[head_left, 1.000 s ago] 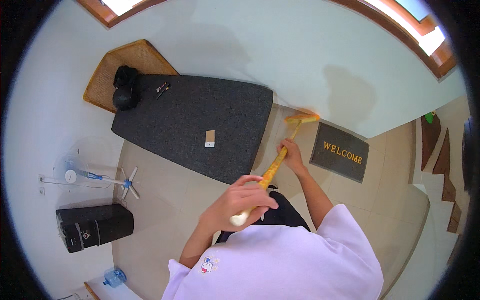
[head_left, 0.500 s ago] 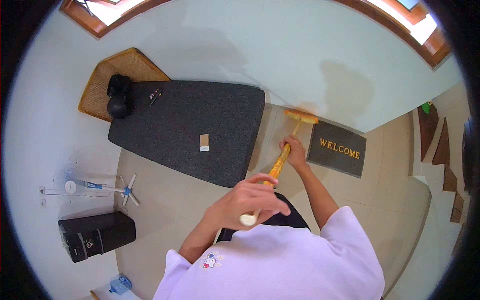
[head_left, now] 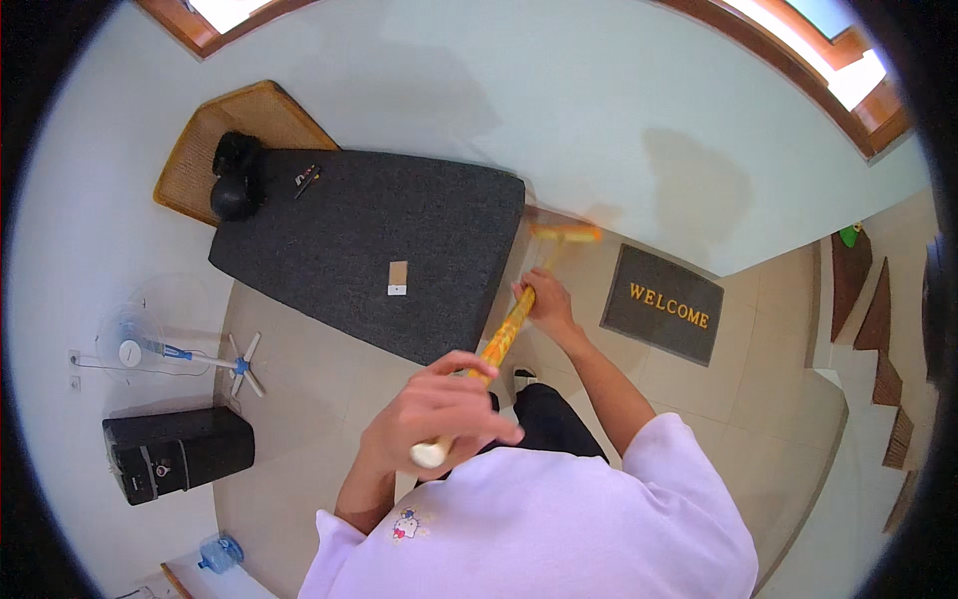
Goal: Sweeping the tiled floor using a floor squeegee to collect dust and debris.
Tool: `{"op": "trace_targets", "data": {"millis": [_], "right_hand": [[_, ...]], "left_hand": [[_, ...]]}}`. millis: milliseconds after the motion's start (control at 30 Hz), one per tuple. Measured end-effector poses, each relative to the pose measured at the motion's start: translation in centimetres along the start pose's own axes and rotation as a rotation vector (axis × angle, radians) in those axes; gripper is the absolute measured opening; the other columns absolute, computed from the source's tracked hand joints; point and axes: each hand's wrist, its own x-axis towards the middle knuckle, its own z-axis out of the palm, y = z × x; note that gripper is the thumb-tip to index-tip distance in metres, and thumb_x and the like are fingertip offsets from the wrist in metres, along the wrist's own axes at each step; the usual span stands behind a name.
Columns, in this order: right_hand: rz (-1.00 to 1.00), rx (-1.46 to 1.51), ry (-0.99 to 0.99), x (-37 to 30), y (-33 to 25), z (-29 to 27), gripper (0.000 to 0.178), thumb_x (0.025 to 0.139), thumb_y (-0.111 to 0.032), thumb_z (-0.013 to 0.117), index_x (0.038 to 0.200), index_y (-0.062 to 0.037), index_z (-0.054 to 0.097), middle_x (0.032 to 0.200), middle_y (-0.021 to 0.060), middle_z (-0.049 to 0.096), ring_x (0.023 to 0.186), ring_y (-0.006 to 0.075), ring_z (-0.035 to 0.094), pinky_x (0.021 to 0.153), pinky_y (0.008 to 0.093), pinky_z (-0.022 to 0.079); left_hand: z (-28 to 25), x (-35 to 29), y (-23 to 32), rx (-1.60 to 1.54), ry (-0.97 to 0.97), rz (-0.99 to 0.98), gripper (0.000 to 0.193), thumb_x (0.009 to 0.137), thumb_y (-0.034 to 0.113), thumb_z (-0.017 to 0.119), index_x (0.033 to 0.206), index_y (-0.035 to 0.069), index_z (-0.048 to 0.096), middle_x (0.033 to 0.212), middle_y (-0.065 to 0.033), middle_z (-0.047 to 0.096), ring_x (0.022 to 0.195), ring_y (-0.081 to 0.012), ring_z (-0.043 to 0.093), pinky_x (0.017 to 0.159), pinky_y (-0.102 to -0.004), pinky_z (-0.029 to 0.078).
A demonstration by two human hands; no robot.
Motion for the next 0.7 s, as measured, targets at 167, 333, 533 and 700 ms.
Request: {"op": "trace_targets", "data": {"millis": [167, 333, 533, 700], "right_hand": [[-0.038, 0.099, -0.003, 1.0, 4.1, 3.3, 0.018, 0.071, -0.024, 0.052, 0.067, -0.0077, 0.047, 0.070, 0.0086, 0.049, 0.070, 0.0267, 0.049, 0.056, 0.0380, 0.040], [-0.100, 0.059, -0.194, -2.8, -0.7, 2.8, 0.020, 0.069, -0.025, 0.054, 0.068, -0.0068, 0.046, 0.071, 0.0083, 0.050, 0.071, 0.0275, 0.049, 0.059, 0.0382, 0.039], [-0.070, -0.024, -0.283, -4.8, -1.2, -1.7, 0.020, 0.068, -0.022, 0.056, 0.068, -0.0055, 0.046, 0.072, 0.0085, 0.049, 0.075, 0.0275, 0.049, 0.061, 0.0363, 0.040], [0.049, -0.007, -0.019, -4.3, 7.6, -0.4, 0.019, 0.067, -0.022, 0.056, 0.068, -0.0055, 0.046, 0.071, 0.0075, 0.048, 0.074, 0.0271, 0.049, 0.061, 0.0369, 0.040]], "left_hand": [[2.2, 0.1, -4.0, 0.184, -0.117, -0.037, 0.027, 0.057, -0.006, 0.054, 0.077, 0.010, 0.058, 0.067, -0.0006, 0.057, 0.056, -0.0129, 0.051, 0.078, -0.0321, 0.037], [-1.1, -2.7, -0.2, 0.087, 0.109, -0.025, 0.022, 0.056, -0.006, 0.052, 0.071, 0.009, 0.058, 0.064, -0.0020, 0.058, 0.054, -0.0123, 0.053, 0.077, -0.0352, 0.037], [-0.8, -2.6, 1.5, -0.090, 0.056, 0.045, 0.019, 0.056, -0.004, 0.051, 0.068, 0.009, 0.059, 0.056, -0.0011, 0.055, 0.046, -0.0124, 0.049, 0.075, -0.0340, 0.038], [5.3, -1.2, -4.3, -0.005, 0.028, 0.003, 0.020, 0.060, -0.006, 0.051, 0.072, 0.009, 0.058, 0.064, 0.0000, 0.057, 0.054, -0.0132, 0.051, 0.077, -0.0324, 0.037]]}}
